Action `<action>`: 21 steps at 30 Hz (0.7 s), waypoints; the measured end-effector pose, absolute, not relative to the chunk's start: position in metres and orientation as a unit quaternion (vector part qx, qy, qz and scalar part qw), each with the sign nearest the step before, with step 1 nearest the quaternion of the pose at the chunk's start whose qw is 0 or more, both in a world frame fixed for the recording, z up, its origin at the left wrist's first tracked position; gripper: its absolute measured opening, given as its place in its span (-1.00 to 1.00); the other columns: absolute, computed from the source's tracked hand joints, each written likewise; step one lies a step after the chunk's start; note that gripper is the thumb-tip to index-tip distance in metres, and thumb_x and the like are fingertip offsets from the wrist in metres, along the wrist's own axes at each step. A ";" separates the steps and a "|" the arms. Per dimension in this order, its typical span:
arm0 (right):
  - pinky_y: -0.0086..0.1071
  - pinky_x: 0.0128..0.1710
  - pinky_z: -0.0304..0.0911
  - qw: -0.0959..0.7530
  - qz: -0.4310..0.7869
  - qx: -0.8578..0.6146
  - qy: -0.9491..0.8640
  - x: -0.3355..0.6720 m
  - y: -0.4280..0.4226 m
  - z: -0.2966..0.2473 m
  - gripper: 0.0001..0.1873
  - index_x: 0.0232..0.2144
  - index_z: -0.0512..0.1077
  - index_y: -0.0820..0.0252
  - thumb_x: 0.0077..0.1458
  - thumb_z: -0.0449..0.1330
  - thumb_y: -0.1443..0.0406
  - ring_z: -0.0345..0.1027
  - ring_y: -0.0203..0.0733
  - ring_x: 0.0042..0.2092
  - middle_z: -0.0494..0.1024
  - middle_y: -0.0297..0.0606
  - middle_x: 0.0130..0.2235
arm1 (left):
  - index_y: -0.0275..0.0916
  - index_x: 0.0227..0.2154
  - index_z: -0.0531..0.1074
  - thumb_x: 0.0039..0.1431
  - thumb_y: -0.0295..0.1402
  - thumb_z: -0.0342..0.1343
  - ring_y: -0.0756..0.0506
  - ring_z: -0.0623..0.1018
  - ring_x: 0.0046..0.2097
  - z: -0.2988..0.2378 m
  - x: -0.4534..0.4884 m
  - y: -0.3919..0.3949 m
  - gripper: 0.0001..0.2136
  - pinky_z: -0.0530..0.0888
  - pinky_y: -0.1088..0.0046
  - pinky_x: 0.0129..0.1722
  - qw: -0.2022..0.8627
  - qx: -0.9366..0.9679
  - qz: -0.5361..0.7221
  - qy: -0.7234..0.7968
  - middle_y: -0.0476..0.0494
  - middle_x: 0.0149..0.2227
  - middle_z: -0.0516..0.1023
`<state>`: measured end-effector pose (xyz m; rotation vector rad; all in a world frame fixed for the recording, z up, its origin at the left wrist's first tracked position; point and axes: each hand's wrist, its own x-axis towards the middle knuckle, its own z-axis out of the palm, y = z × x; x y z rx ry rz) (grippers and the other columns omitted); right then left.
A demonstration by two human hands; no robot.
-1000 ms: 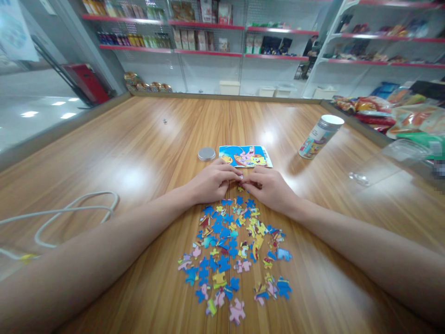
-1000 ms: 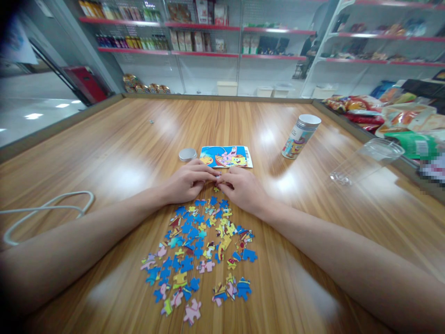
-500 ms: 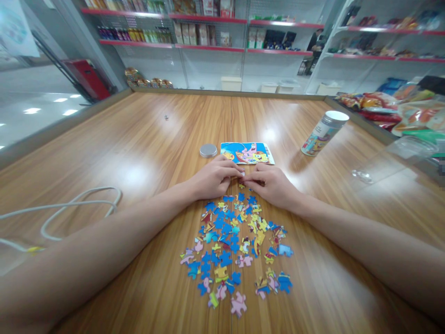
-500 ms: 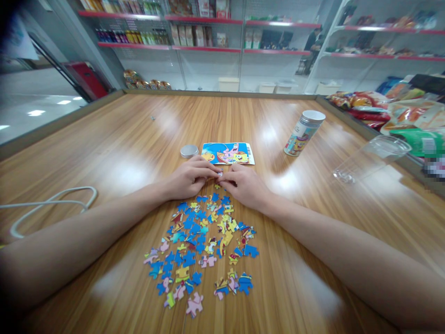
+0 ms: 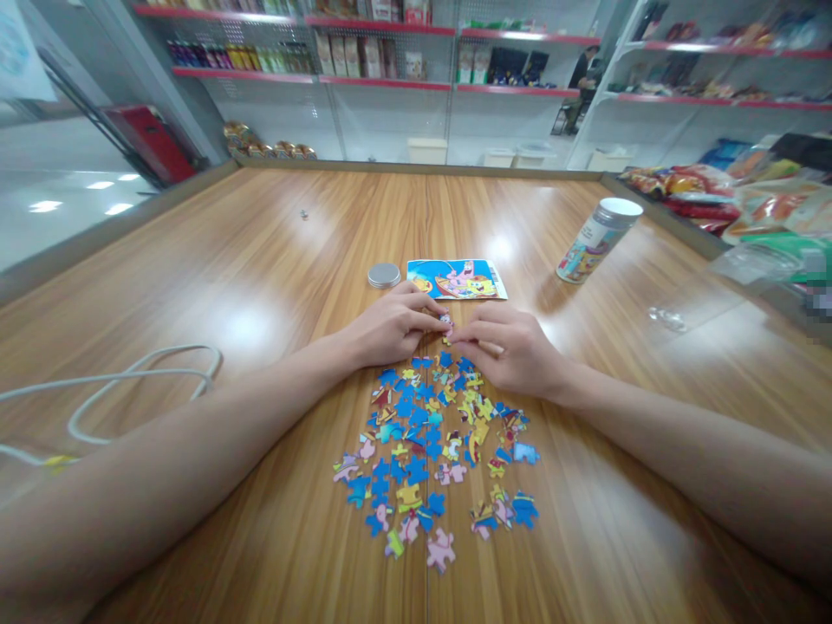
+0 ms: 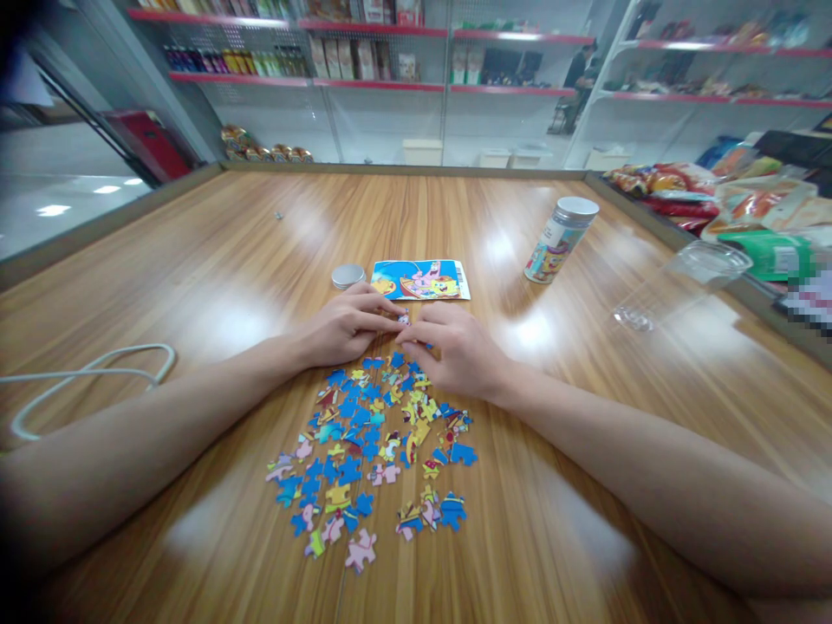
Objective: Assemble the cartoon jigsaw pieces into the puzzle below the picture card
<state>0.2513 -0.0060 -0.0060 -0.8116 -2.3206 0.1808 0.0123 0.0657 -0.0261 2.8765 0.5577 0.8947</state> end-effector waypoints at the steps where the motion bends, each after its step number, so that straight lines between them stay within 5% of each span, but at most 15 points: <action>1: -0.25 -0.22 0.23 0.313 0.076 -0.277 -0.905 0.250 -0.013 -0.002 -0.83 -0.24 0.56 0.13 0.29 0.15 0.28 0.36 -0.16 -0.25 0.52 -0.23 -0.32 | -0.08 -0.13 0.64 0.21 -0.53 0.08 -0.15 0.50 -0.06 -0.026 0.012 0.066 -0.69 0.48 0.15 0.02 0.038 0.938 0.292 0.182 -0.11 -0.03 0.64; 7: -0.28 -0.24 0.20 0.129 0.168 -0.106 -0.971 0.245 -0.047 0.027 -0.81 -0.36 0.50 0.08 0.29 0.13 0.28 0.38 -0.23 -0.31 0.56 -0.32 -0.38 | -0.05 -0.18 0.66 0.24 -0.54 0.04 -0.16 0.48 -0.06 -0.025 0.011 0.066 -0.67 0.48 0.13 0.02 0.035 0.935 0.298 0.191 -0.09 -0.05 0.65; 11: -0.32 -0.49 0.07 -0.003 0.192 -0.149 -0.970 0.247 -0.068 0.056 -0.84 -0.38 0.49 0.10 0.13 0.36 0.18 0.35 -0.25 -0.45 0.57 -0.37 -0.46 | -0.06 -0.19 0.67 0.26 -0.53 0.04 -0.15 0.47 -0.06 -0.025 0.011 0.066 -0.68 0.48 0.15 0.02 0.036 0.935 0.294 0.195 -0.07 -0.07 0.65; 15: -0.27 -0.57 -0.11 -0.011 0.145 -0.187 -0.972 0.247 -0.086 0.067 -0.78 -0.42 0.50 0.12 -0.09 0.48 0.31 0.27 -0.25 -0.55 0.57 -0.31 -0.48 | -0.06 -0.22 0.67 0.27 -0.52 0.04 -0.15 0.47 -0.07 -0.024 0.012 0.066 -0.70 0.48 0.16 0.01 0.047 0.934 0.301 0.186 -0.09 -0.11 0.66; 21: -0.28 -0.56 -0.05 -0.032 0.125 -0.166 -0.978 0.243 -0.091 0.061 -0.80 -0.44 0.50 0.14 -0.08 0.39 0.49 0.34 -0.25 -0.49 0.60 -0.29 -0.43 | -0.08 -0.23 0.67 0.22 -0.53 0.08 -0.16 0.46 -0.08 -0.019 0.014 0.063 -0.71 0.48 0.18 -0.02 0.033 0.937 0.295 0.182 -0.11 -0.17 0.65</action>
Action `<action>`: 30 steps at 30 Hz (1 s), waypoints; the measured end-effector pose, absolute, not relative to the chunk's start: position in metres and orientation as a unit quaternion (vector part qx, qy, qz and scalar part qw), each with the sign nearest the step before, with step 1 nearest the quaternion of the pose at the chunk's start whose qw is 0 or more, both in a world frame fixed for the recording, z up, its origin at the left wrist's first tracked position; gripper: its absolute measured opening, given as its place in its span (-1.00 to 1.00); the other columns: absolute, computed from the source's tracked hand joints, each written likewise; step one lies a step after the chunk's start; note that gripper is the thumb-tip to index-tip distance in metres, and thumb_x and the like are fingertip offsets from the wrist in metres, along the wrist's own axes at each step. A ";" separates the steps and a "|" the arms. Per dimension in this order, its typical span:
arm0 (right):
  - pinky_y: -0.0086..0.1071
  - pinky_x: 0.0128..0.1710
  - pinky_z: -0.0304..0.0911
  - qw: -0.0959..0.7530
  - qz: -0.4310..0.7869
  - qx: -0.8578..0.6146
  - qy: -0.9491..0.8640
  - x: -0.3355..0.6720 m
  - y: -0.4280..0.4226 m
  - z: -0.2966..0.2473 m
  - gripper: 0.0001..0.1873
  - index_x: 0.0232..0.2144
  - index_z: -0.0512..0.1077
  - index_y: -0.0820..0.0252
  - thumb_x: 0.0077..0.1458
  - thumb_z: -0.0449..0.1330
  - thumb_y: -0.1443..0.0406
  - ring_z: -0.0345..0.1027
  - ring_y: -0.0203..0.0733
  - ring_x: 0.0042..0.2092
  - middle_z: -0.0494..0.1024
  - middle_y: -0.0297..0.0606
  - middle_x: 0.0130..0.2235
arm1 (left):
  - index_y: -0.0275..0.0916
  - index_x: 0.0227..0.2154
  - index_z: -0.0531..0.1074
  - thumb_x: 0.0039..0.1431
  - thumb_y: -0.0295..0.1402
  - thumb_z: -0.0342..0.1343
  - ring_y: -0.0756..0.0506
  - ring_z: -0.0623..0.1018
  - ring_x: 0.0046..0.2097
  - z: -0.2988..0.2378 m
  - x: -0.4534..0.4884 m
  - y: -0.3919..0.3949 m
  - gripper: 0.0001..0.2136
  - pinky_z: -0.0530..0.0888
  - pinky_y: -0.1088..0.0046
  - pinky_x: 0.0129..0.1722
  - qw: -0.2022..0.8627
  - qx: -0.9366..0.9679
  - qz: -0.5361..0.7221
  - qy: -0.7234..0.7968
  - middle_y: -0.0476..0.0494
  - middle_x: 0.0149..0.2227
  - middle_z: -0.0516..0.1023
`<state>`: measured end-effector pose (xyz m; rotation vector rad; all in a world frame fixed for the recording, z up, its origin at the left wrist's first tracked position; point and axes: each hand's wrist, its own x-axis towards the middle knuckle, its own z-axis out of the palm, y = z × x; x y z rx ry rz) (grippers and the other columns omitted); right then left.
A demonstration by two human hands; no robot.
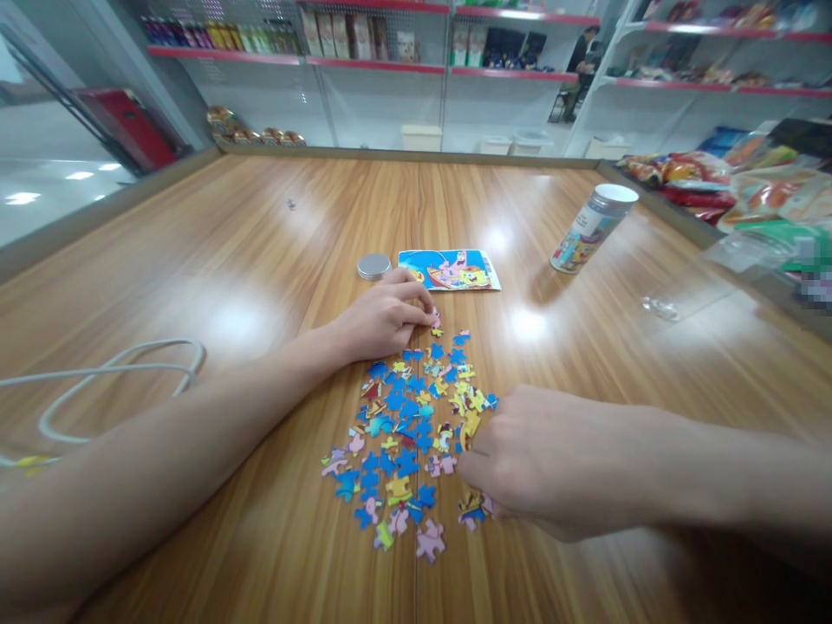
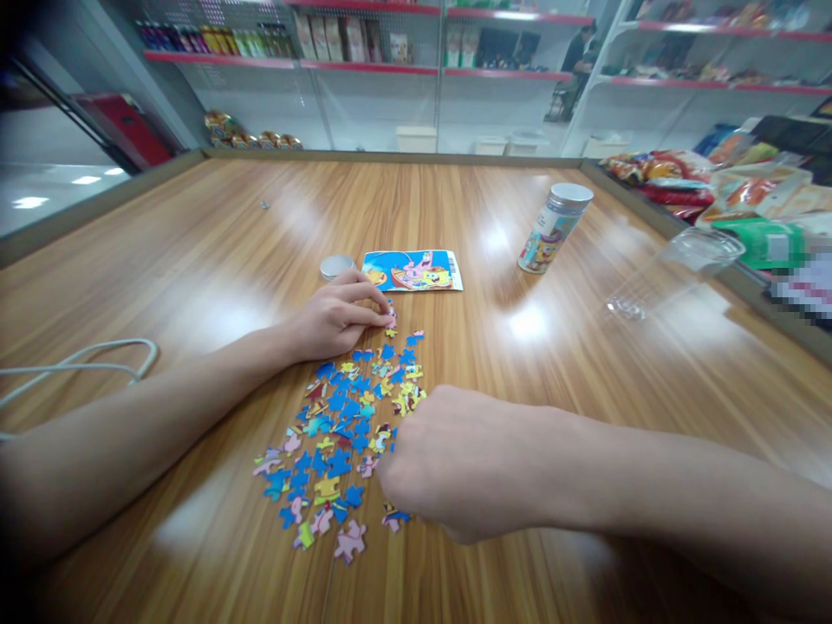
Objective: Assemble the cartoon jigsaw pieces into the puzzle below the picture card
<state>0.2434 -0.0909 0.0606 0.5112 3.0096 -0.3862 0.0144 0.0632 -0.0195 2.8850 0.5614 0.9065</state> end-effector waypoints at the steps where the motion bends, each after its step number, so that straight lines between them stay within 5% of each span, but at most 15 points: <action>1: -0.28 -0.55 -0.03 0.035 -0.122 0.163 0.979 0.242 -0.091 0.061 -0.81 -0.43 0.50 0.14 -0.06 0.39 0.48 0.35 -0.25 -0.47 0.61 -0.28 -0.41 | -0.09 -0.23 0.67 0.22 -0.54 0.08 -0.15 0.47 -0.09 -0.019 0.015 0.063 -0.71 0.48 0.19 -0.03 0.033 0.938 0.293 0.181 -0.11 -0.18 0.65; 11: -0.27 -0.60 -0.18 -0.098 -0.082 0.133 0.983 0.219 -0.108 0.035 -0.79 -0.29 0.43 0.19 0.36 0.15 0.19 0.32 -0.28 -0.53 0.55 -0.35 -0.46 | -0.11 -0.28 0.67 0.22 -0.57 0.07 -0.14 0.48 -0.10 -0.023 0.016 0.067 -0.71 0.50 0.24 -0.04 0.042 0.932 0.323 0.161 -0.07 -0.28 0.66; 18: -0.27 -0.59 -0.21 -0.119 -0.090 0.140 0.979 0.216 -0.110 0.024 -0.69 -0.33 0.41 0.19 0.29 0.19 0.07 0.34 -0.26 -0.51 0.55 -0.34 -0.46 | -0.12 -0.36 0.66 0.24 -0.55 0.06 -0.12 0.52 -0.16 -0.022 0.017 0.067 -0.71 0.50 0.23 -0.07 0.052 0.931 0.325 0.157 -0.08 -0.33 0.67; 23: -0.28 -0.59 -0.29 -0.059 -0.098 0.131 0.985 0.219 -0.108 0.027 -0.74 -0.43 0.41 0.17 0.23 0.28 0.16 0.22 -0.31 -0.59 0.54 -0.38 -0.51 | -0.12 -0.38 0.66 0.28 -0.49 0.08 -0.13 0.52 -0.16 -0.020 0.018 0.064 -0.74 0.49 0.22 -0.08 0.059 0.929 0.328 0.164 -0.10 -0.35 0.67; 30: -0.32 -0.51 0.02 -0.027 -0.138 0.139 0.980 0.220 -0.103 0.031 -0.81 -0.34 0.46 0.20 0.29 0.24 0.22 0.42 -0.24 -0.42 0.60 -0.27 -0.41 | -0.13 -0.36 0.66 0.29 -0.48 0.09 -0.13 0.51 -0.17 -0.020 0.018 0.061 -0.75 0.48 0.23 -0.10 0.078 0.922 0.335 0.178 -0.12 -0.33 0.66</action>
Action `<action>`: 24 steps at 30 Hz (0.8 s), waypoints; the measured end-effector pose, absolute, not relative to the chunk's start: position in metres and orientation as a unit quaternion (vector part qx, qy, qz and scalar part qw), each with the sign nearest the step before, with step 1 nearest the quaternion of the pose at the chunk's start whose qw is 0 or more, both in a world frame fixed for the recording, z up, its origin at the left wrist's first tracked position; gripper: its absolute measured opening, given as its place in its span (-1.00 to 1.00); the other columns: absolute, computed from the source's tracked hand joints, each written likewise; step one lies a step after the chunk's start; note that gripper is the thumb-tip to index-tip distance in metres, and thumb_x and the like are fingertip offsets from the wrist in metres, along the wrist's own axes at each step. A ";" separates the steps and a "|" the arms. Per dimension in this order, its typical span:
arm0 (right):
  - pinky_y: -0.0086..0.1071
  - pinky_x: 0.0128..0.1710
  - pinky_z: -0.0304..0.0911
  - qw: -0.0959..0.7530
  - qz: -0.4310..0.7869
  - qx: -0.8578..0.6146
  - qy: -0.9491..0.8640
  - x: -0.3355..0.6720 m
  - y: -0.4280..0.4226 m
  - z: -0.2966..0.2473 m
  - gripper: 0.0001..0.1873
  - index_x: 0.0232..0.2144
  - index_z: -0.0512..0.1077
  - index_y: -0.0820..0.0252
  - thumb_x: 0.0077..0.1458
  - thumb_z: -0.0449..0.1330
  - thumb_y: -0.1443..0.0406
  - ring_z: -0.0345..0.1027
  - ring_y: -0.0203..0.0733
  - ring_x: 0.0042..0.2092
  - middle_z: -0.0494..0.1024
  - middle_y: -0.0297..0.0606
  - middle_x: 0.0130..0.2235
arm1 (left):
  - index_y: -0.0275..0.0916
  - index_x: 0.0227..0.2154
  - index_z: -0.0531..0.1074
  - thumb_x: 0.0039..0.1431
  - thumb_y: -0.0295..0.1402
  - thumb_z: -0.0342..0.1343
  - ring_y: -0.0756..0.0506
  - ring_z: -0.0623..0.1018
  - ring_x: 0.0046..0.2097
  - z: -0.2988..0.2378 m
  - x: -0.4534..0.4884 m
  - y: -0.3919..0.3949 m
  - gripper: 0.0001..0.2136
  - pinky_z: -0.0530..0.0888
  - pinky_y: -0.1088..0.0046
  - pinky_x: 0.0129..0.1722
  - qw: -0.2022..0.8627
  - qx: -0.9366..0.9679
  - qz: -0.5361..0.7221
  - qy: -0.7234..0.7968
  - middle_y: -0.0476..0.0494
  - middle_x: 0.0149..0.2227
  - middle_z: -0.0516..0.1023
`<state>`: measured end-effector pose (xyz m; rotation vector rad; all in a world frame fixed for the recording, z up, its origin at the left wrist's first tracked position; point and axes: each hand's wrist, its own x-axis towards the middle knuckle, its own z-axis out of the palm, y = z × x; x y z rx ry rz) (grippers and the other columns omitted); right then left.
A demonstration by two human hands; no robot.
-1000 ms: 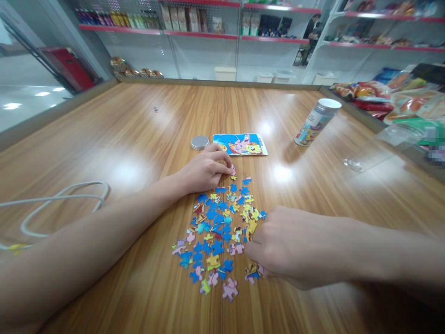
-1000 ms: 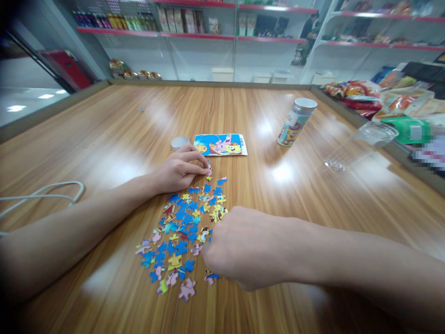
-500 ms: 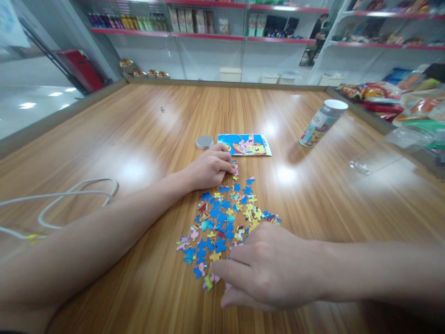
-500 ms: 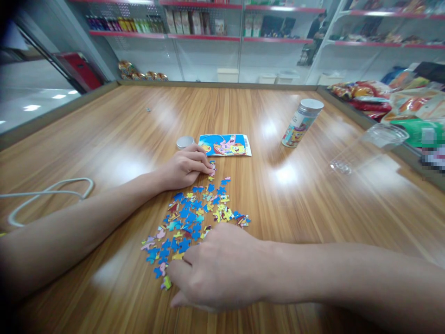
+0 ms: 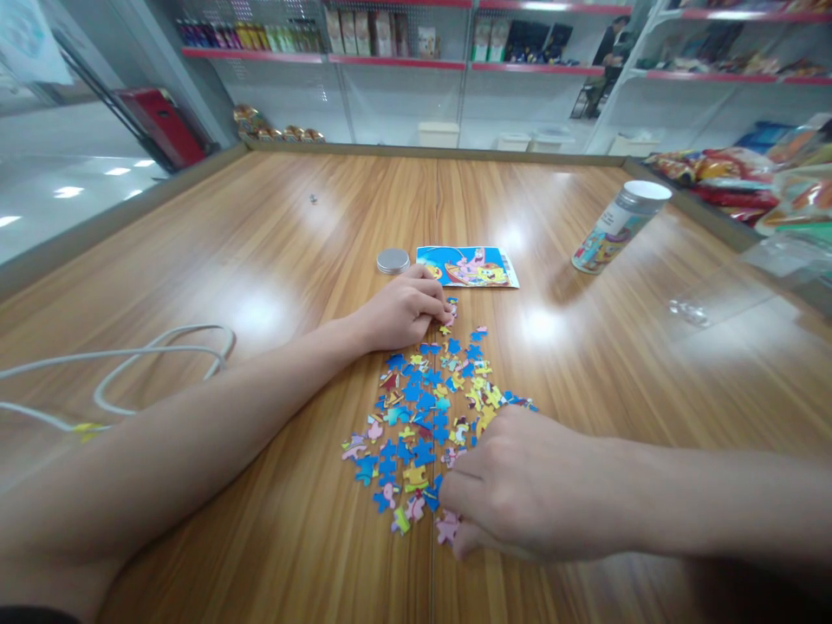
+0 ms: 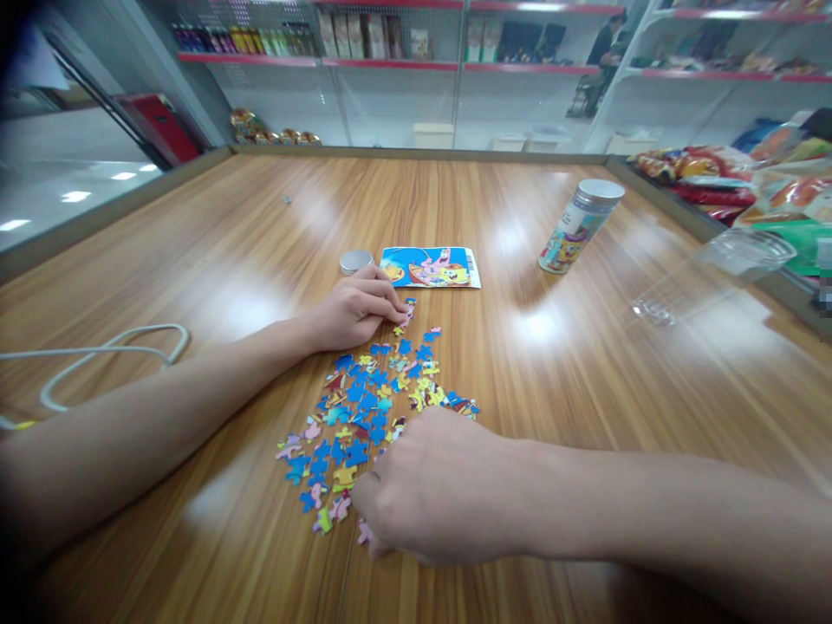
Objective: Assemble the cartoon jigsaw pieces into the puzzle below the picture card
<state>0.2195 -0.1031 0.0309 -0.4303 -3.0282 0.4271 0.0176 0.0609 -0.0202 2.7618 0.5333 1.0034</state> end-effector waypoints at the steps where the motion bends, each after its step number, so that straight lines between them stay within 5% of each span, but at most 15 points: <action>1: -0.33 -0.48 0.06 0.030 0.146 -0.141 -0.979 0.219 -0.103 0.032 -0.83 -0.32 0.46 0.21 0.28 0.24 0.22 0.43 -0.23 -0.39 0.61 -0.25 -0.37 | -0.13 -0.36 0.66 0.29 -0.48 0.08 -0.13 0.50 -0.17 -0.020 0.018 0.061 -0.75 0.48 0.23 -0.10 0.077 0.922 0.334 0.179 -0.12 -0.33 0.66; 9: -0.31 -0.51 0.00 0.014 0.137 -0.111 -0.984 0.219 -0.105 0.032 -0.92 -0.33 0.46 0.24 0.22 0.21 0.46 0.35 -0.27 -0.46 0.57 -0.30 -0.43 | -0.16 -0.32 0.63 0.21 -0.57 0.05 -0.13 0.48 -0.14 -0.021 0.017 0.060 -0.73 0.47 0.22 -0.05 0.063 0.923 0.330 0.186 -0.09 -0.29 0.65; 15: -0.29 -0.54 -0.05 0.004 0.116 -0.110 -0.987 0.221 -0.110 0.034 -0.97 -0.29 0.44 0.25 0.24 0.21 0.40 0.31 -0.26 -0.45 0.55 -0.25 -0.32 | -0.22 -0.35 0.57 0.07 -0.70 0.02 -0.15 0.45 -0.08 -0.020 0.012 0.060 -0.70 0.44 0.15 0.00 0.011 0.884 0.403 0.238 -0.11 -0.17 0.62; 19: -0.33 -0.57 0.01 -0.022 0.223 -0.106 -0.969 0.222 -0.106 0.046 -0.89 -0.30 0.46 0.24 0.24 0.27 0.29 0.34 -0.29 -0.44 0.57 -0.28 -0.29 | -0.19 -0.31 0.59 0.08 -0.69 0.02 -0.16 0.43 -0.07 -0.023 0.012 0.062 -0.67 0.43 0.15 0.01 0.015 0.905 0.366 0.214 -0.06 -0.18 0.64; 22: -0.45 -0.44 0.19 0.056 0.346 -0.133 -0.927 0.224 -0.085 0.047 -0.99 -0.30 0.52 0.22 0.20 0.29 0.39 0.44 -0.35 -0.34 0.62 -0.37 -0.32 | -0.16 -0.18 0.60 0.12 -0.67 0.03 -0.18 0.42 0.01 -0.025 0.014 0.062 -0.64 0.43 0.12 0.08 0.027 0.923 0.331 0.193 -0.06 -0.09 0.65; 24: -0.47 -0.35 0.25 0.202 0.360 -0.225 -0.883 0.227 -0.063 0.041 -0.92 -0.23 0.56 0.21 0.19 0.32 0.36 0.44 -0.37 -0.33 0.63 -0.36 -0.31 | -0.16 -0.12 0.59 0.13 -0.66 0.02 -0.18 0.42 0.04 -0.024 0.015 0.061 -0.62 0.42 0.10 0.11 0.032 0.923 0.332 0.192 -0.07 -0.05 0.64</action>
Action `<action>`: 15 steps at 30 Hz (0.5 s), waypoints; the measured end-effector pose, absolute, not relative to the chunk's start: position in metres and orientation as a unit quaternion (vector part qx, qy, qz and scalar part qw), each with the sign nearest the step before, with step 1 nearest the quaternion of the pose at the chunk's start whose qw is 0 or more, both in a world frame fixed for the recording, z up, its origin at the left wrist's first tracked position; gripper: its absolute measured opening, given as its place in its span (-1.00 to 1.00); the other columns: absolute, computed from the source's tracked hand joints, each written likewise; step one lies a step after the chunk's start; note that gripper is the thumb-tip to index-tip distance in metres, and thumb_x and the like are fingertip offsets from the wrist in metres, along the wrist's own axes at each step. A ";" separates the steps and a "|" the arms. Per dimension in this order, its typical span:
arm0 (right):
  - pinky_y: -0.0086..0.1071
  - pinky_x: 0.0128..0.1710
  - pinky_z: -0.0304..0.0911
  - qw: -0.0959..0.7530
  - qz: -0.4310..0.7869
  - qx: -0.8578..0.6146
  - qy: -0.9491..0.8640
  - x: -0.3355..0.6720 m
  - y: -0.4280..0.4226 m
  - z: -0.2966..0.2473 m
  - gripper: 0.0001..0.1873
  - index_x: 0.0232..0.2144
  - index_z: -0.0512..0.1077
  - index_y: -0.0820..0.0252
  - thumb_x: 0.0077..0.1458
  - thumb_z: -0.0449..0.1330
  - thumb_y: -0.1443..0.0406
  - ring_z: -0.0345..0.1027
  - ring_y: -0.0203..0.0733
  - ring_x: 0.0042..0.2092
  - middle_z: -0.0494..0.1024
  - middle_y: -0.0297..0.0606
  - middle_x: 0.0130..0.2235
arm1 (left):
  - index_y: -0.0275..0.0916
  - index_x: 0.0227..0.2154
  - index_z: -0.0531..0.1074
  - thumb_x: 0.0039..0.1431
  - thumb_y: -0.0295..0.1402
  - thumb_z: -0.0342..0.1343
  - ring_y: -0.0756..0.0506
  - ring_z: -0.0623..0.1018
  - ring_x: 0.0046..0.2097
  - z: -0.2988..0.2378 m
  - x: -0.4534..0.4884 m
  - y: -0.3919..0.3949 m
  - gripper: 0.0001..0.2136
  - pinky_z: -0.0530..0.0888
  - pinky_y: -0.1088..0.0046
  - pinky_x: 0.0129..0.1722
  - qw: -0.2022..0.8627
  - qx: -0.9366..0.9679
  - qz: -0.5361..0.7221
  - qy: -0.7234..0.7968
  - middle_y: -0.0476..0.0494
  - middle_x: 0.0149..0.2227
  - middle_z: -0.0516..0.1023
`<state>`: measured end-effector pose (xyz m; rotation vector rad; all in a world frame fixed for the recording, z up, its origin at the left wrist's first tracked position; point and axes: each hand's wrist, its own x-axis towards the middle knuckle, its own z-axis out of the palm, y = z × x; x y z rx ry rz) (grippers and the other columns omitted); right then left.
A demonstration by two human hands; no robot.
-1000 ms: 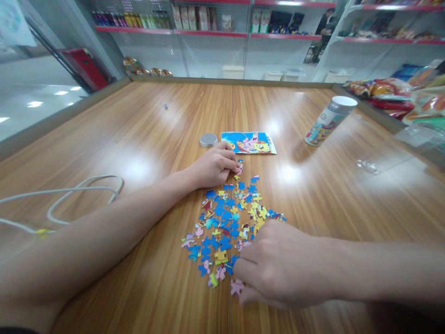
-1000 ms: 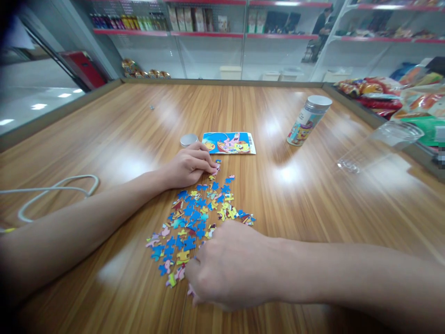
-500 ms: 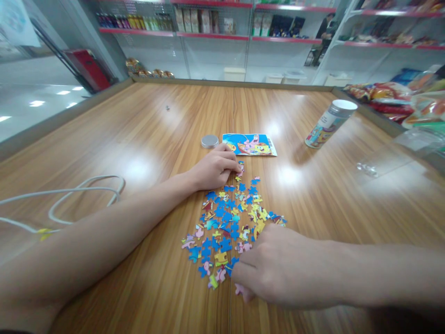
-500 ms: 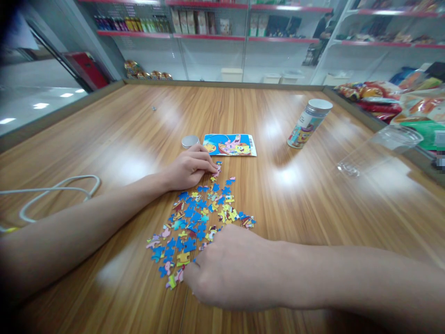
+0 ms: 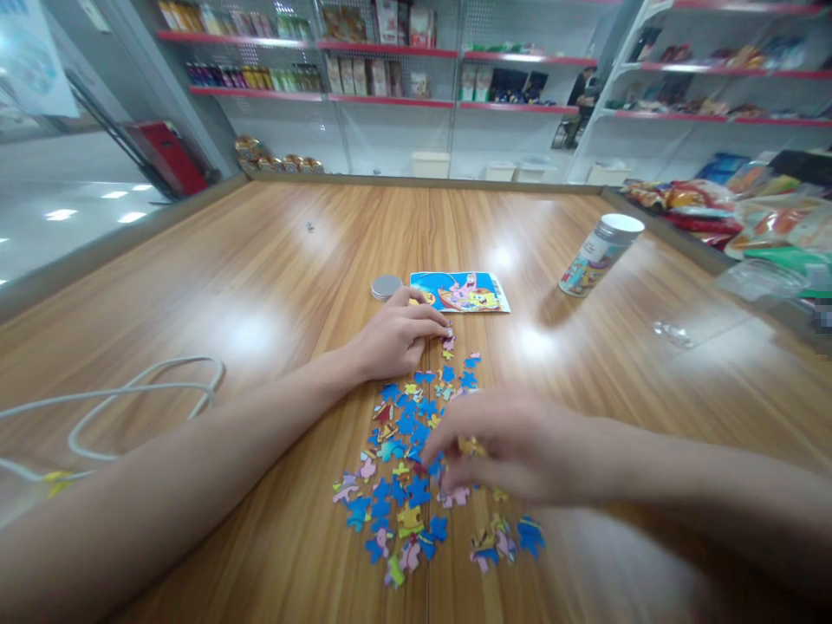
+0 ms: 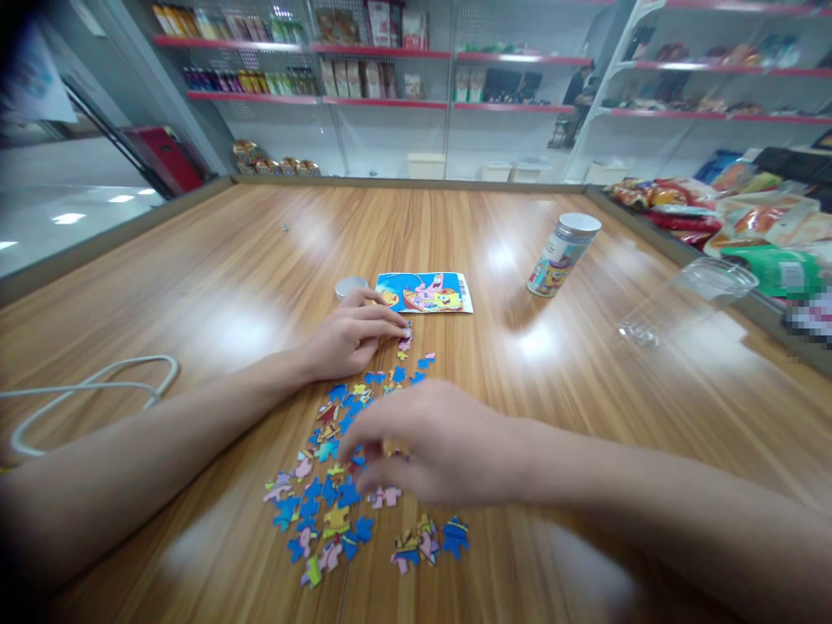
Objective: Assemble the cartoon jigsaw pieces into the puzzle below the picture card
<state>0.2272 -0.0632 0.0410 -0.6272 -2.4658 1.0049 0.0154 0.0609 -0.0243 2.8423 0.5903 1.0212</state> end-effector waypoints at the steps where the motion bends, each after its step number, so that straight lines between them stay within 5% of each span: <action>1: -0.47 -0.38 0.23 0.278 0.336 -0.286 -0.853 0.229 -0.051 0.036 -0.92 -0.25 0.58 0.21 0.17 0.34 0.33 0.40 -0.38 -0.38 0.62 -0.36 -0.35 | -0.17 -0.11 0.58 0.13 -0.65 0.01 -0.18 0.42 0.04 -0.023 0.016 0.059 -0.62 0.41 0.09 0.12 0.036 0.919 0.340 0.196 -0.08 -0.05 0.64; 5: -0.44 -0.54 0.05 0.405 0.267 -0.467 -0.739 0.237 -0.012 0.012 -0.81 -0.29 0.61 0.20 0.17 0.33 0.18 0.13 -0.41 -0.55 0.50 -0.40 -0.51 | -0.20 -0.13 0.57 0.21 -0.52 0.08 -0.16 0.44 -0.01 -0.012 0.017 0.049 -0.76 0.40 0.10 0.09 0.099 0.895 0.367 0.231 -0.12 -0.15 0.63; 10: -0.41 -0.46 0.22 0.438 0.304 -0.467 -0.706 0.238 -0.001 -0.005 -0.74 -0.27 0.62 0.20 0.19 0.31 0.11 0.34 -0.33 -0.45 0.63 -0.27 -0.37 | -0.19 -0.26 0.60 0.27 -0.24 0.20 -0.11 0.49 -0.11 -0.007 0.020 0.043 -0.84 0.45 0.25 -0.04 0.214 0.863 0.375 0.262 -0.12 -0.26 0.59; 15: -0.32 -0.28 0.36 0.417 0.221 -0.448 -0.760 0.242 0.002 -0.009 -0.82 -0.19 0.61 0.18 0.26 0.23 0.25 0.46 -0.24 -0.31 0.66 -0.25 -0.27 | -0.16 -0.36 0.62 0.30 -0.25 0.18 -0.07 0.51 -0.21 -0.010 0.021 0.048 -0.81 0.43 0.28 -0.09 0.253 0.848 0.358 0.297 -0.06 -0.36 0.64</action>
